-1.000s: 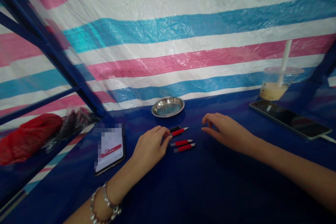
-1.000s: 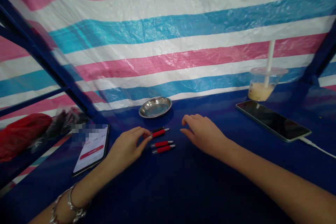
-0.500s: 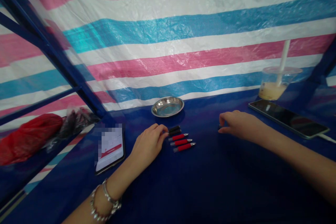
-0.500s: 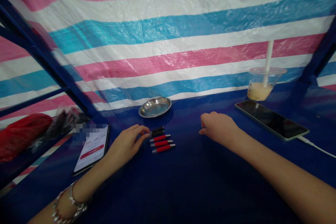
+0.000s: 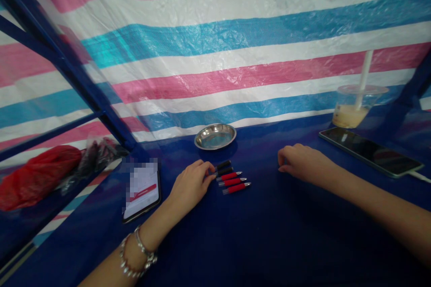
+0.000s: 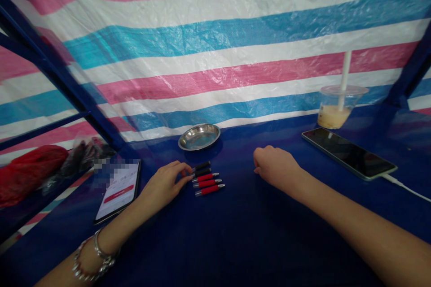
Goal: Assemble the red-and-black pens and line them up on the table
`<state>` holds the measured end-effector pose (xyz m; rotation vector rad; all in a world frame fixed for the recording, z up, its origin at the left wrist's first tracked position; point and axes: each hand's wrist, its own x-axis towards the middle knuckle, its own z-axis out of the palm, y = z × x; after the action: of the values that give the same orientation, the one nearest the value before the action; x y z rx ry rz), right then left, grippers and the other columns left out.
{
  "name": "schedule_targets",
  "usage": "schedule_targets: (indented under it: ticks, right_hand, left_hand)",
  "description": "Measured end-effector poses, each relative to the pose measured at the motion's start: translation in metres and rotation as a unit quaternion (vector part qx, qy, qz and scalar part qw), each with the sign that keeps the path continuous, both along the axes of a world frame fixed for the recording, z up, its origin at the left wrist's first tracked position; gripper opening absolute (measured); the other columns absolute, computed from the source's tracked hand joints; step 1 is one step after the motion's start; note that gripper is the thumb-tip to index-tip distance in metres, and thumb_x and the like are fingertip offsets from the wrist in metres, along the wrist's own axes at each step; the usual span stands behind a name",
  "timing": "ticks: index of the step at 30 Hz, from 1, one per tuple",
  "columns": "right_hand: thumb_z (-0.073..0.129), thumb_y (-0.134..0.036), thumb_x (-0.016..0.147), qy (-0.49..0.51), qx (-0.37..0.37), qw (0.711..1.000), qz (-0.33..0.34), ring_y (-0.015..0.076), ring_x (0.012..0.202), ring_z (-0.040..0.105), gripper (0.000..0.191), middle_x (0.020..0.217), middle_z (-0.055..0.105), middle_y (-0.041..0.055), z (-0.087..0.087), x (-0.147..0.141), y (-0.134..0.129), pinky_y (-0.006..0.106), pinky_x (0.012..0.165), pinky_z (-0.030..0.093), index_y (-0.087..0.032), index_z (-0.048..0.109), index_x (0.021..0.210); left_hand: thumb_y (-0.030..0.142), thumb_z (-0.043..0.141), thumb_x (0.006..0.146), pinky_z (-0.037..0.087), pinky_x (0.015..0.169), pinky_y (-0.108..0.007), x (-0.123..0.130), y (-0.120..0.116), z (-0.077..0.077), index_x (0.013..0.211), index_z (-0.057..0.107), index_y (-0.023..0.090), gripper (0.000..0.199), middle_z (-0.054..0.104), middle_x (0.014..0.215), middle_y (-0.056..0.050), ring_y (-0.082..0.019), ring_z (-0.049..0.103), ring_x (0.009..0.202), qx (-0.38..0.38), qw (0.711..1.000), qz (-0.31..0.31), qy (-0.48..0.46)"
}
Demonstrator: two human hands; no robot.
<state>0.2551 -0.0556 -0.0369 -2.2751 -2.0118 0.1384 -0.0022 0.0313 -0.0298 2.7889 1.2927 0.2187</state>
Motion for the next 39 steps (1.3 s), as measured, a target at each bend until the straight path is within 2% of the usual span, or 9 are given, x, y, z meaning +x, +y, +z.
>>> schedule_targets:
  ticks: [4, 9, 15, 19, 24, 31, 39]
  right_hand:
    - [0.054, -0.020, 0.070, 0.096, 0.062, 0.991, 0.067, 0.0164, 0.067, 0.055, 0.005, 0.071, 0.059, 0.0027, -0.002, -0.003, 0.005, 0.026, 0.057, 0.036, -0.018, 0.056, 0.074]
    - [0.053, -0.017, 0.071, 0.299, 0.132, 0.938, 0.115, 0.0091, 0.061, 0.053, 0.004, 0.066, 0.058, 0.0001, 0.000, -0.020, 0.006, 0.019, 0.055, 0.038, -0.015, 0.055, 0.074]
    - [0.057, -0.024, 0.070, 0.459, 0.145, 0.866, 0.135, 0.0101, 0.061, 0.055, 0.012, 0.069, 0.059, 0.0012, -0.005, -0.035, 0.003, 0.020, 0.052, 0.040, -0.014, 0.054, 0.076]
    - [0.058, -0.023, 0.069, 0.503, 0.129, 0.843, 0.138, 0.0107, 0.062, 0.055, 0.013, 0.069, 0.059, 0.0021, -0.007, -0.039, 0.002, 0.020, 0.053, 0.042, -0.014, 0.052, 0.076]
    - [0.057, -0.023, 0.070, 0.514, 0.123, 0.836, 0.145, 0.0105, 0.063, 0.055, 0.013, 0.071, 0.059, 0.0023, -0.007, -0.043, 0.000, 0.021, 0.054, 0.042, -0.013, 0.051, 0.077]
    - [0.056, -0.020, 0.070, 0.480, 0.143, 0.854, 0.140, 0.0094, 0.062, 0.053, 0.011, 0.071, 0.059, 0.0016, -0.005, -0.045, -0.002, 0.020, 0.053, 0.040, -0.014, 0.053, 0.078]
    - [0.056, -0.019, 0.070, 0.448, 0.161, 0.865, 0.157, 0.0083, 0.062, 0.052, 0.007, 0.070, 0.058, 0.0003, -0.007, -0.046, -0.003, 0.019, 0.054, 0.038, -0.014, 0.055, 0.075]
  left_hand:
    - [0.025, 0.047, 0.078, 0.039, 0.067, -0.027, 0.000, -0.001, -0.001, 0.084, 0.055, 0.020, 0.011, 0.053, 0.081, -0.002, -0.016, 0.052, 0.076, 0.004, 1.000, 0.007, 0.000]
    - [0.024, 0.045, 0.080, 0.039, 0.064, -0.025, 0.003, -0.007, 0.003, 0.083, 0.055, 0.017, 0.012, 0.054, 0.082, -0.002, -0.014, 0.051, 0.073, 0.037, 0.997, -0.011, -0.065]
    - [0.021, 0.044, 0.081, 0.038, 0.063, -0.023, 0.007, -0.021, 0.008, 0.086, 0.054, 0.017, 0.011, 0.054, 0.083, -0.001, -0.012, 0.050, 0.074, 0.044, 0.988, -0.094, -0.117]
    - [0.021, 0.044, 0.082, 0.038, 0.063, -0.022, 0.008, -0.027, 0.009, 0.086, 0.053, 0.016, 0.012, 0.054, 0.084, -0.002, -0.012, 0.050, 0.075, 0.041, 0.984, -0.118, -0.123]
    - [0.022, 0.043, 0.082, 0.039, 0.064, -0.023, 0.008, -0.029, 0.009, 0.086, 0.053, 0.016, 0.012, 0.054, 0.085, -0.002, -0.011, 0.050, 0.073, 0.036, 0.983, -0.124, -0.127]
    - [0.023, 0.043, 0.082, 0.040, 0.066, -0.024, 0.009, -0.031, 0.009, 0.085, 0.053, 0.016, 0.013, 0.054, 0.083, -0.003, -0.011, 0.050, 0.071, 0.032, 0.981, -0.144, -0.127]
    - [0.023, 0.043, 0.081, 0.040, 0.068, -0.024, 0.009, -0.033, 0.011, 0.084, 0.053, 0.016, 0.012, 0.054, 0.083, -0.002, -0.011, 0.049, 0.072, 0.021, 0.983, -0.138, -0.120]
